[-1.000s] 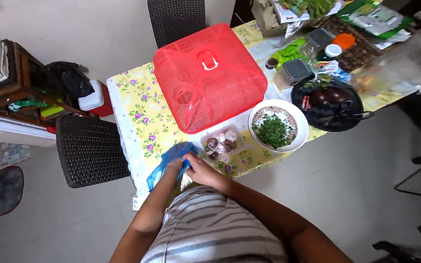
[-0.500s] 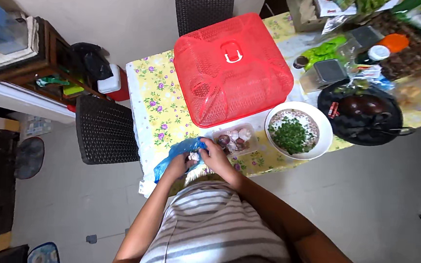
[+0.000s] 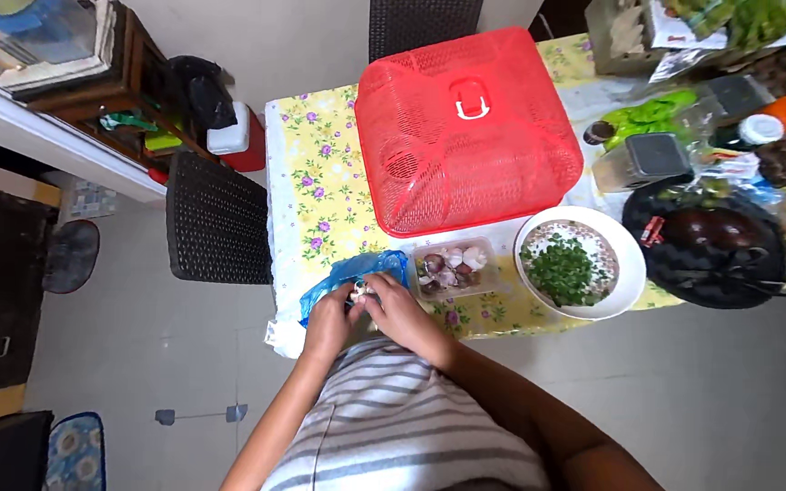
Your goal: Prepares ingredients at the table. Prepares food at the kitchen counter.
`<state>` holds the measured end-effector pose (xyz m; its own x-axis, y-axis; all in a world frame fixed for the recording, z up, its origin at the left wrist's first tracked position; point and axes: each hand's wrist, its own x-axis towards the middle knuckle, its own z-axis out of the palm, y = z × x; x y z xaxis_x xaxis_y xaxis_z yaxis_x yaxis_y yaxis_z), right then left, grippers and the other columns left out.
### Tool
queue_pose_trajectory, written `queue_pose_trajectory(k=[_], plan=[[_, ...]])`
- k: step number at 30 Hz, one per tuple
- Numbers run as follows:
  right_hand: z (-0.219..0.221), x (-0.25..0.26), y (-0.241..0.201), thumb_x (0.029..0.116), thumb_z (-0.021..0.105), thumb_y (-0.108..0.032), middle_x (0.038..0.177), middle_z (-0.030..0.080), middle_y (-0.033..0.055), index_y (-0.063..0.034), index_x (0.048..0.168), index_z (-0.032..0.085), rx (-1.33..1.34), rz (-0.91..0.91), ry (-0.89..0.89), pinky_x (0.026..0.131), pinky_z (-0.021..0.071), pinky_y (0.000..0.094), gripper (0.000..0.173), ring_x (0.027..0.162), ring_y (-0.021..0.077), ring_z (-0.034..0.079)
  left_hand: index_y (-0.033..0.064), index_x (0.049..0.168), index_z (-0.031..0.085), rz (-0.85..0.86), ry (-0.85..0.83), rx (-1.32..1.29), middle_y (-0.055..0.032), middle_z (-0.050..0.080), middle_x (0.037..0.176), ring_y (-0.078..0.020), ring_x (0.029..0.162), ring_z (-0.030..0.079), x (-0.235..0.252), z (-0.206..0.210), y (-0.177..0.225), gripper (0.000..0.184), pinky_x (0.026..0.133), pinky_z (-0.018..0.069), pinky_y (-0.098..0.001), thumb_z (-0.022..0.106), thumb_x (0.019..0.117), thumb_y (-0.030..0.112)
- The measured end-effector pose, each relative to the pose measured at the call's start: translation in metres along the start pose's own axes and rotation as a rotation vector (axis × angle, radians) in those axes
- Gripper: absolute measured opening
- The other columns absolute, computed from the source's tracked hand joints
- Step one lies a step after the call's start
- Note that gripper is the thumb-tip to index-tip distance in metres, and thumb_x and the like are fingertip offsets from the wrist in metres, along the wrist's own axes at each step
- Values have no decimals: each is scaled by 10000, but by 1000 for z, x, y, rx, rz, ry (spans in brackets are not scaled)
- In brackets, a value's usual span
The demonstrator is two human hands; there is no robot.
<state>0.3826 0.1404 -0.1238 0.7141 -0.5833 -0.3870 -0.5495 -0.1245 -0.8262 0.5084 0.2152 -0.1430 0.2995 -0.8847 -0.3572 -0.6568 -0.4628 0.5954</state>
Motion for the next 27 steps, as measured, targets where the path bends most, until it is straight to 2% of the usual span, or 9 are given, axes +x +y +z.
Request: queue_pose_trajectory(k=[3,5,7,12,19,22,25,27], plan=[[13,18,25,1061,503,-102,1169,674,301,142,1300,594,206,-23,24,987,520,403,354,1061,335,681,-99,1188,685,30,43,-30,-245,723,1018,-367,920,708,-1,-1,-4,324,900,547,-502,657,981,149],[20,25,35,1063,497,-80,1108,685,271,137,1273,604,293,-17,37,925,536,352,320,976,262,682,-103,1186,688,66,68,-47,-241,726,1013,-367,926,708,0,1,-9,332,908,545,-504,658,983,157],[23,28,36,1070,475,-68,1102,679,264,139,1265,603,303,-3,40,916,529,333,312,966,242,672,-107,1182,689,95,90,-60,-244,726,1010,-373,931,707,2,4,-12,322,918,539,-509,644,989,147],[25,29,34,1080,428,-53,1138,666,289,144,1260,600,246,23,49,960,504,368,318,1027,295,658,-117,1183,682,116,98,-68,-258,721,1019,-389,950,706,5,9,-15,307,926,536,-518,593,1013,123],[21,29,32,1088,389,-34,1167,643,292,139,1290,573,283,91,34,943,497,354,324,1018,278,637,-141,1270,611,46,21,-128,-288,695,1061,-390,974,686,9,9,-19,345,938,522,-498,462,1061,89],[18,29,33,1098,363,-46,1197,623,280,130,1327,545,346,122,-5,917,501,324,341,1006,241,626,-128,1309,575,-5,-45,-219,-251,680,1022,-304,888,664,12,5,-27,370,871,533,-434,375,1081,82],[19,27,35,1102,342,-49,1126,616,217,129,1299,547,489,119,-7,842,493,251,336,922,143,593,-111,1295,551,-45,-63,-398,-105,620,837,-124,665,578,12,7,-35,361,666,519,-287,338,1093,99],[19,26,36,1096,353,-37,1088,613,188,135,1274,558,570,129,18,812,489,222,321,888,105,581,-108,1290,529,-94,-59,-585,-48,594,837,-59,644,551,11,6,-35,349,629,497,-229,329,1100,105]])
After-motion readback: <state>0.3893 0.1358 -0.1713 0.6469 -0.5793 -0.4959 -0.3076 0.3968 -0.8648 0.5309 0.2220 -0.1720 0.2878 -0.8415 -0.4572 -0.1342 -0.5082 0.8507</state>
